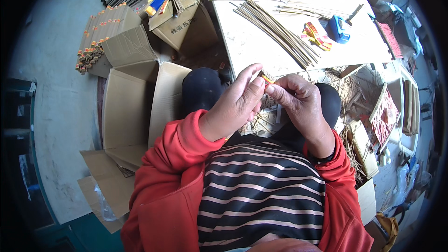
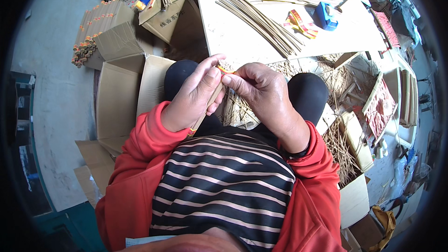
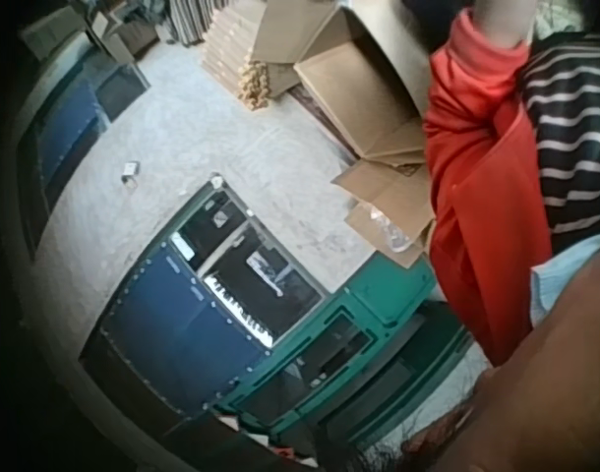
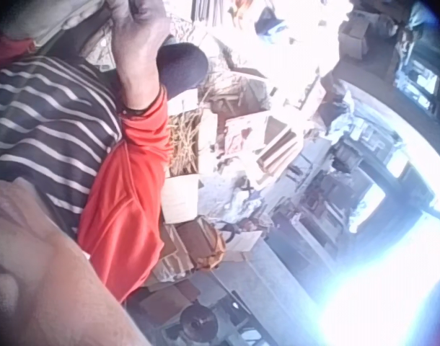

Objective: The person gathers thin wooden sticks, aligns them into bundles, and secures each bundle with a small paper wrapper. The person places the finished bundles into a cardboard box.

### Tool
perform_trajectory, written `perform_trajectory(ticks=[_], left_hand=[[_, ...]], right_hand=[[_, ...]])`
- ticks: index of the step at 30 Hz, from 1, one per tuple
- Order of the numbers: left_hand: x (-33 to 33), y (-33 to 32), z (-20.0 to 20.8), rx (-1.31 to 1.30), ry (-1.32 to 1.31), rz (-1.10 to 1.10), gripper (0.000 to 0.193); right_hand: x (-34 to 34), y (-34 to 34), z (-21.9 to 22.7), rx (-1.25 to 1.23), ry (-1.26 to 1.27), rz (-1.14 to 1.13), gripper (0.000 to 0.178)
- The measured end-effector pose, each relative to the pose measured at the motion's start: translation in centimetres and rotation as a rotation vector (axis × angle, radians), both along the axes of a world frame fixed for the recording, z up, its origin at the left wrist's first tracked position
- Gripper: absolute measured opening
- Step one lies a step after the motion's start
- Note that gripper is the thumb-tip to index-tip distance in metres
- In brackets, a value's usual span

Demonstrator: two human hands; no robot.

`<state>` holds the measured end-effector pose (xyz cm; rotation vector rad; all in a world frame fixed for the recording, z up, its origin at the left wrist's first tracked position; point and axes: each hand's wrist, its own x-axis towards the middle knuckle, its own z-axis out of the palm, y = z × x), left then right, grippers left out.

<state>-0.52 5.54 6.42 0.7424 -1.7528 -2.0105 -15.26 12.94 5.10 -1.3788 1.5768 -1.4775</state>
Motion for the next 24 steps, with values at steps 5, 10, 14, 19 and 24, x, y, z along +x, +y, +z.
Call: perform_trajectory(ticks=[5, 10, 14, 19, 24], left_hand=[[-0.3, 0.5, -1.2, -0.228, 0.005, 0.060, 0.053], [-0.4, 0.8, -1.3, -0.270, -0.027, 0.072, 0.054], [-0.2, 1.0, -1.1, -0.268, 0.034, 0.069, 0.056], [0.0, 0.6, -1.3, -0.260, 0.153, 0.022, 0.062], [0.5, 0.6, -0.4, 0.021, 0.205, -0.069, 0.072]], right_hand=[[0.7, 1.0, 1.2, 0.112, 0.096, 0.013, 0.024], [1.2, 1.3, 1.3, 0.121, 0.177, -0.010, 0.025], [1.2, 1.1, -0.3, 0.096, 0.018, 0.049, 0.020], [2.2, 0.7, -0.6, -0.098, -0.638, 0.318, 0.027], [1.5, 0.4, -1.0, -0.152, -0.682, 0.468, 0.025]])
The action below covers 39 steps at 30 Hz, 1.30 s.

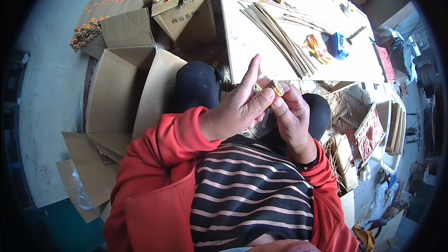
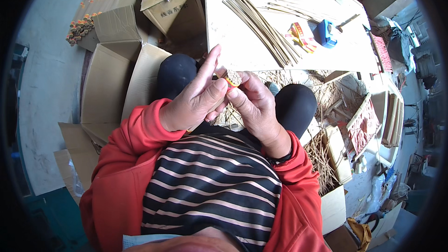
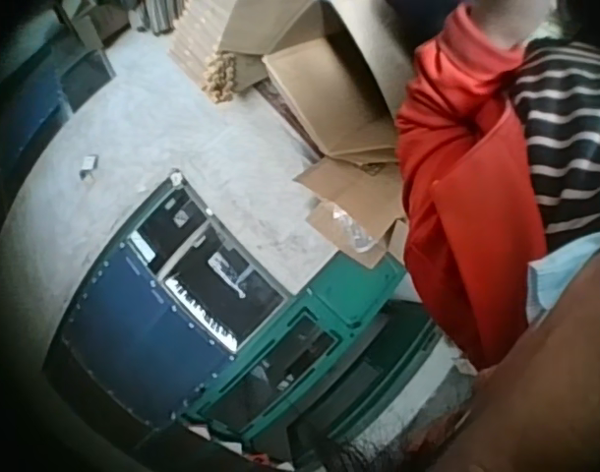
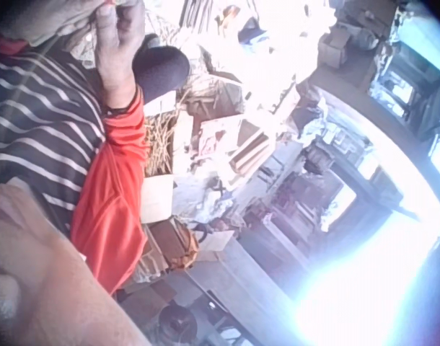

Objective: The person gathers thin wooden sticks, aligns them into bundles, and secures each bundle with a small paper wrapper. The person places the finished bundles into a cardboard box.

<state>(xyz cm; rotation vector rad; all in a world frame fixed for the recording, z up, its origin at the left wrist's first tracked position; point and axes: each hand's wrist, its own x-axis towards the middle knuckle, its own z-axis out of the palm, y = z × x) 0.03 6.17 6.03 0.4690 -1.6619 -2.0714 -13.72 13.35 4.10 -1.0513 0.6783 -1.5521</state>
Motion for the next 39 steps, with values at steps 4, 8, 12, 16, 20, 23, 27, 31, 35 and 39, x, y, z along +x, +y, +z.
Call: perform_trajectory(ticks=[4, 8, 12, 16, 20, 23, 27, 31, 35, 39], left_hand=[[0.1, 0.0, 0.1, 0.159, -0.001, -0.100, 0.074], [0.0, -0.1, 0.4, 0.216, 0.004, -0.127, 0.080], [-0.3, 0.4, -0.2, 0.219, 0.026, -0.147, 0.074], [-0.3, 0.2, 0.0, 0.237, 0.010, -0.278, 0.062], [-0.4, 0.5, -0.7, 0.256, 0.025, -0.302, 0.059], [-0.7, 0.6, -0.5, 0.274, 0.038, -0.356, 0.059], [-0.9, 1.2, -0.3, 0.223, 0.065, -0.310, 0.048], [-0.8, 0.9, -0.2, 0.308, 0.028, -0.365, 0.051], [-0.6, 0.7, 0.7, 0.431, 0.008, -0.387, 0.052], [-0.8, 0.8, 0.7, 0.439, 0.010, -0.380, 0.047]], right_hand=[[-1.6, -0.2, 0.0, -0.051, 0.112, 0.053, 0.026], [-2.6, -0.2, 0.9, 0.006, 0.117, 0.102, 0.024], [-3.8, -0.2, 1.5, -0.078, 0.357, 0.093, 0.027], [-5.1, -0.3, 2.6, -0.138, 0.563, 0.145, 0.024], [-5.6, -0.4, 3.8, -0.201, 0.724, 0.146, 0.021], [-5.9, -0.4, 4.3, -0.284, 0.796, 0.156, 0.019], [-6.0, -0.4, 4.4, -0.388, 0.850, 0.147, 0.017], [-6.2, -0.3, 4.5, -0.480, 0.858, 0.146, 0.014], [-6.4, -0.3, 4.4, -0.512, 0.877, 0.160, 0.013], [-6.7, -0.6, 4.4, -0.521, 0.864, 0.204, 0.012]])
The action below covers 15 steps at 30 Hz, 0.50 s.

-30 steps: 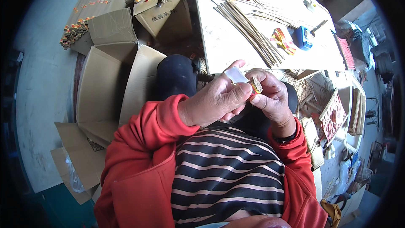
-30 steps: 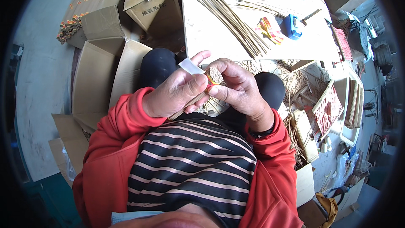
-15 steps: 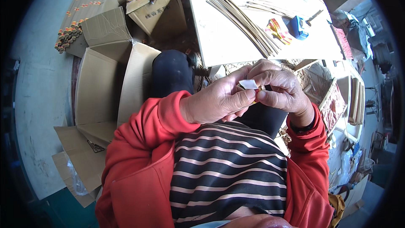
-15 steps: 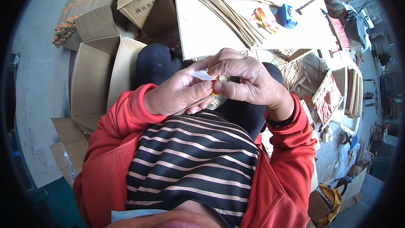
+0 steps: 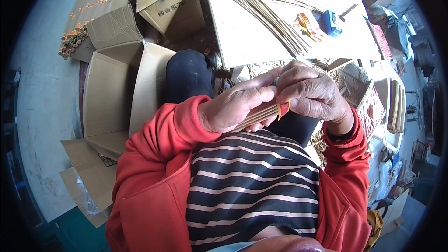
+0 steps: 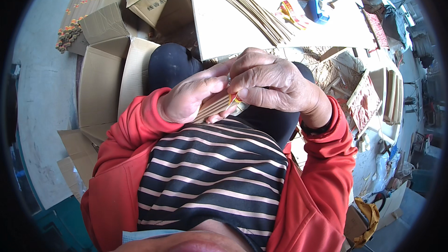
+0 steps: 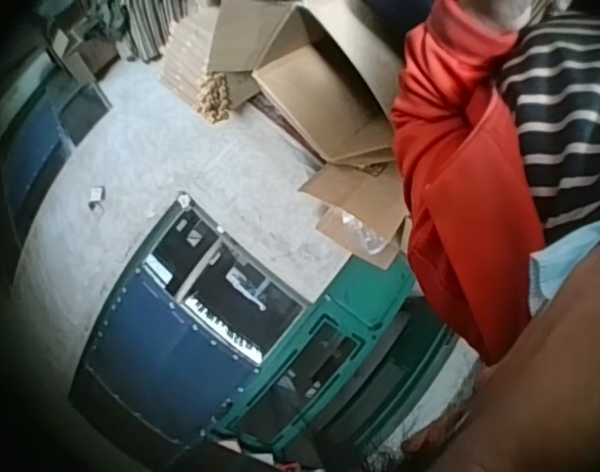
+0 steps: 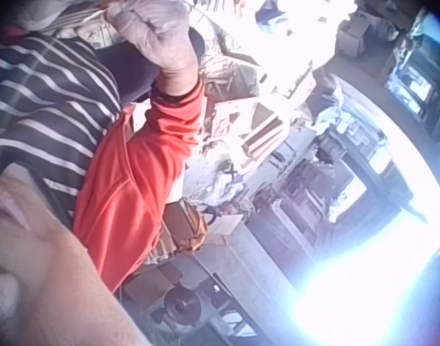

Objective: The person gathers thin wooden sticks, aligns them into bundles, and secures each bundle with a small paper wrapper. The person places the finished bundles into a cardboard box.

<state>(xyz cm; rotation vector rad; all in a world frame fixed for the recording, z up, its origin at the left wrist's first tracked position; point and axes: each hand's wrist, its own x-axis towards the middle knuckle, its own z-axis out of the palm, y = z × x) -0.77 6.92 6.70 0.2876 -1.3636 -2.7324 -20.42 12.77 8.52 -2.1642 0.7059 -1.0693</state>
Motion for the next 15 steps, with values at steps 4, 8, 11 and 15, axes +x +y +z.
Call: perform_trajectory(ticks=[4, 8, 11, 15], left_hand=[[-0.1, -0.2, -0.3, 0.009, 0.011, -0.033, 0.045], [-0.6, 0.0, -0.4, 0.063, -0.030, -0.033, 0.042], [-0.6, -0.1, -0.6, 0.127, 0.028, -0.067, 0.032], [-0.9, 0.0, -1.2, 0.122, 0.081, -0.078, 0.030]], right_hand=[[-0.3, -0.2, -0.2, 0.028, -0.024, 0.037, 0.011], [-0.5, -0.4, 0.1, 0.007, -0.002, 0.073, 0.011], [-0.8, -0.3, 0.0, 0.032, -0.007, 0.096, 0.012], [-0.8, -0.5, 0.1, 0.049, -0.030, 0.126, 0.011]])
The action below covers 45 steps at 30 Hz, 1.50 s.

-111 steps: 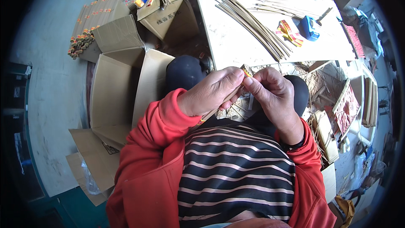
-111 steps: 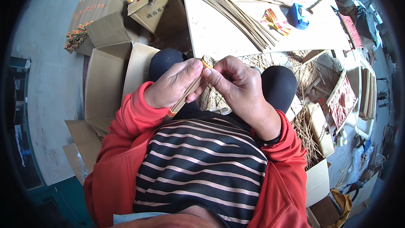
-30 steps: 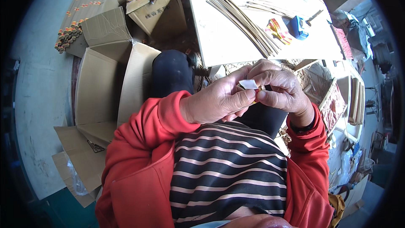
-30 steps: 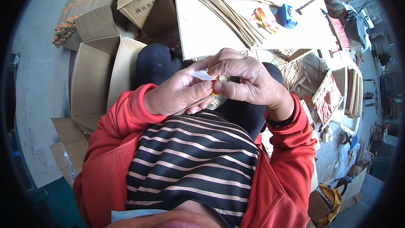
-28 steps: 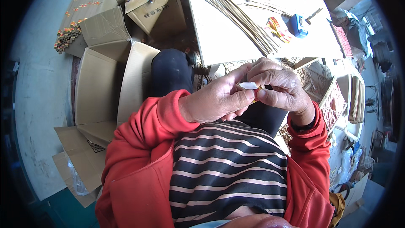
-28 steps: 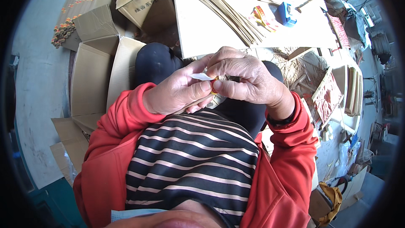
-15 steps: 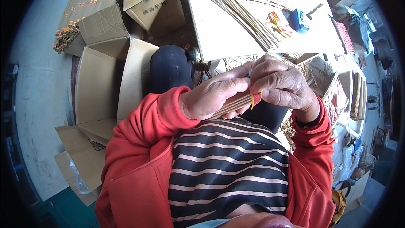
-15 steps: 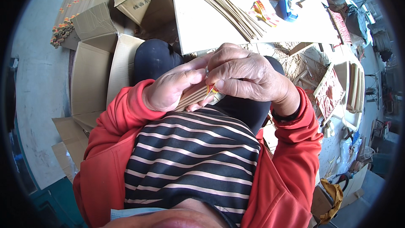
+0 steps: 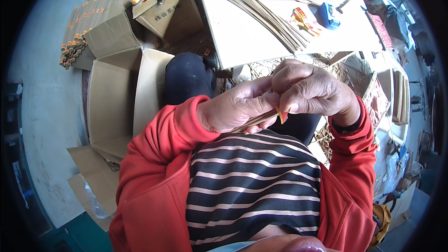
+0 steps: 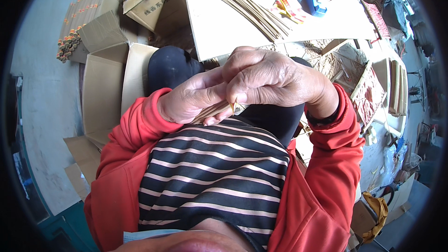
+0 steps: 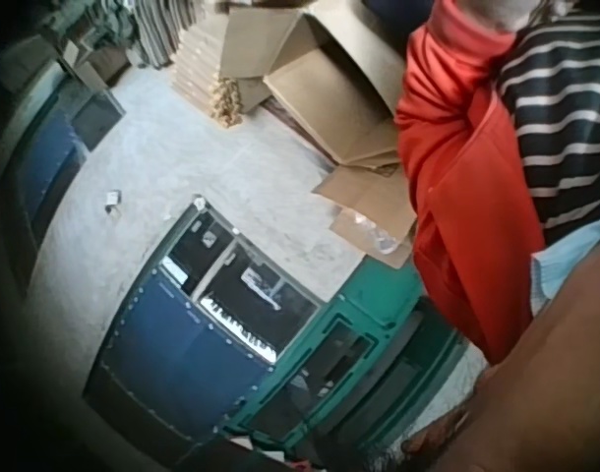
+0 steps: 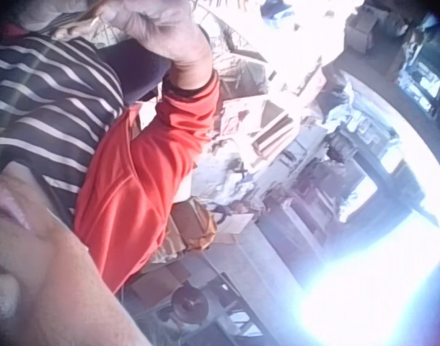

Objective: The person gathers thin wooden sticks, aligns them into bundles, and secures each bundle with a small paper wrapper. The person places the finished bundles into a cardboard box.

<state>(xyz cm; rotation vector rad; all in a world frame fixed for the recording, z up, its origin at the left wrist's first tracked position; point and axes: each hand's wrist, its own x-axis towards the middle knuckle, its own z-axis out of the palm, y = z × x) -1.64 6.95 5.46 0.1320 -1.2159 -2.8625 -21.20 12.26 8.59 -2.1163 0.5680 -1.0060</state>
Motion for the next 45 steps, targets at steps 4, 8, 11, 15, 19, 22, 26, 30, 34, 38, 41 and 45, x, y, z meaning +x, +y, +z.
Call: perform_trajectory(ticks=[4, 8, 11, 15, 19, 22, 26, 30, 34, 38, 41, 45], left_hand=[[-0.2, 0.0, 0.3, -0.057, -0.087, 0.006, 0.030], [-0.2, 0.0, 0.3, -0.098, -0.142, 0.042, 0.039], [0.0, -0.1, 0.5, -0.104, -0.110, 0.206, 0.053], [0.3, -0.2, 1.0, -0.265, -0.233, 0.408, 0.067], [0.3, -0.1, 0.9, -0.369, -0.232, 0.489, 0.051], [0.4, -0.2, 0.9, -0.359, -0.219, 0.507, 0.038], [0.5, -0.4, 1.2, -0.284, -0.198, 0.456, 0.031], [0.6, -0.6, 1.6, -0.208, -0.188, 0.391, 0.031], [0.9, -1.1, 1.5, -0.138, -0.203, 0.318, 0.032], [0.7, -1.5, 0.8, -0.013, -0.153, 0.234, 0.035], [0.5, -1.5, 0.8, 0.008, -0.136, 0.198, 0.038], [0.2, -1.6, 1.0, -0.312, -0.217, 0.231, 0.047]], right_hand=[[-0.2, -0.1, -0.2, 0.129, -0.034, 0.055, 0.012], [-0.7, 0.1, -1.0, 0.285, -0.121, 0.060, 0.011], [-0.6, 0.5, -1.1, 0.265, -0.325, -0.141, 0.024], [0.7, 2.8, -2.0, 0.256, -0.220, -0.771, 0.044], [4.1, 2.9, -2.8, 0.172, -0.053, -0.841, 0.041], [4.4, 2.4, -3.6, 0.291, -0.163, -0.791, 0.027], [4.3, 1.7, -4.1, 0.194, -0.249, -0.690, 0.021], [3.9, 1.3, -4.9, 0.138, -0.267, -0.650, 0.020], [3.6, 1.0, -4.7, 0.242, -0.351, -0.632, 0.019], [3.5, 0.8, -4.4, 0.309, -0.458, -0.628, 0.024], [2.4, 0.3, -4.0, 0.018, -0.218, -0.602, 0.033], [2.3, 0.3, -3.8, -0.030, -0.197, -0.654, 0.026]])
